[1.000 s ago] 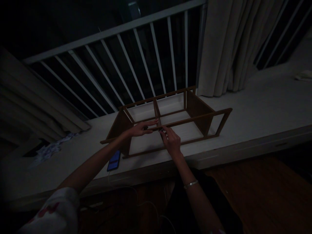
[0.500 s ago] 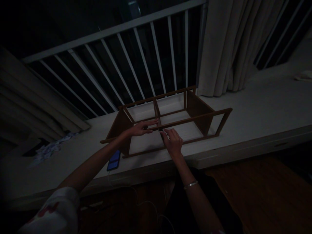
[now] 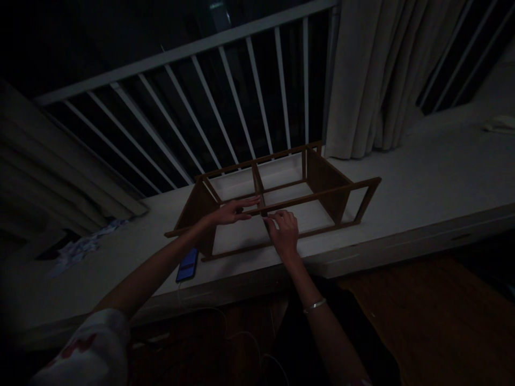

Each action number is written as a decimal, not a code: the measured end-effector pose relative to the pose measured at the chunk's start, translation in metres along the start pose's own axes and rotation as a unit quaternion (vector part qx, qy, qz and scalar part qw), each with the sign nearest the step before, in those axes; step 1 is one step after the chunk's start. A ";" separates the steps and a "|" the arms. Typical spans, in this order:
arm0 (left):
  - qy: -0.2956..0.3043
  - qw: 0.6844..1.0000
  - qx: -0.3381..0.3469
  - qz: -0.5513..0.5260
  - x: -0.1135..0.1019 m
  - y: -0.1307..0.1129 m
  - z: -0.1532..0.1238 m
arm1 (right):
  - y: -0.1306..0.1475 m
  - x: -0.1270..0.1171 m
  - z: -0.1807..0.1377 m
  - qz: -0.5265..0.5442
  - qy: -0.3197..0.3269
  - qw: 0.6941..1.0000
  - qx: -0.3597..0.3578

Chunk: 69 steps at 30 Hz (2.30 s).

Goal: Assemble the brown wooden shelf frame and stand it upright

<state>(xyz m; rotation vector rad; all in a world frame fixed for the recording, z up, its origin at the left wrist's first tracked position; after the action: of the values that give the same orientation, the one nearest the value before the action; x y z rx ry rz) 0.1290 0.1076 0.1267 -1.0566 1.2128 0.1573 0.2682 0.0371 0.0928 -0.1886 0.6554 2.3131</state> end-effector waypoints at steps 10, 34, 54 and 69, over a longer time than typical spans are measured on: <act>0.006 1.000 -0.008 0.000 0.001 -0.001 0.001 | -0.007 0.011 -0.007 0.091 0.000 0.994 0.061; 0.000 1.000 0.022 0.016 0.001 0.002 0.001 | -0.020 0.056 -0.028 0.380 -0.028 0.881 0.280; -0.005 1.000 0.016 0.020 0.001 0.002 0.000 | 0.031 0.032 -0.009 0.067 0.057 0.991 -0.098; -0.002 1.000 0.014 0.027 0.001 0.003 0.000 | 0.031 0.031 -0.006 0.004 0.059 0.990 -0.131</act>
<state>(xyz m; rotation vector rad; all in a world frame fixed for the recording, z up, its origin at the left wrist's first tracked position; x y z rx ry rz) 0.1275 0.1088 0.1235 -0.9981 1.2372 0.1844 0.2248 0.0338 0.0909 -0.4485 0.4076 2.4051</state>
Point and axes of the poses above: each hand's wrist, its own z-axis towards the middle knuckle, its own x-axis out of the palm, y = z × x, the point moved 9 cm from there along z, towards the middle knuckle, and after that the axes turned 14 degrees about -x, right-handed, at the moved point
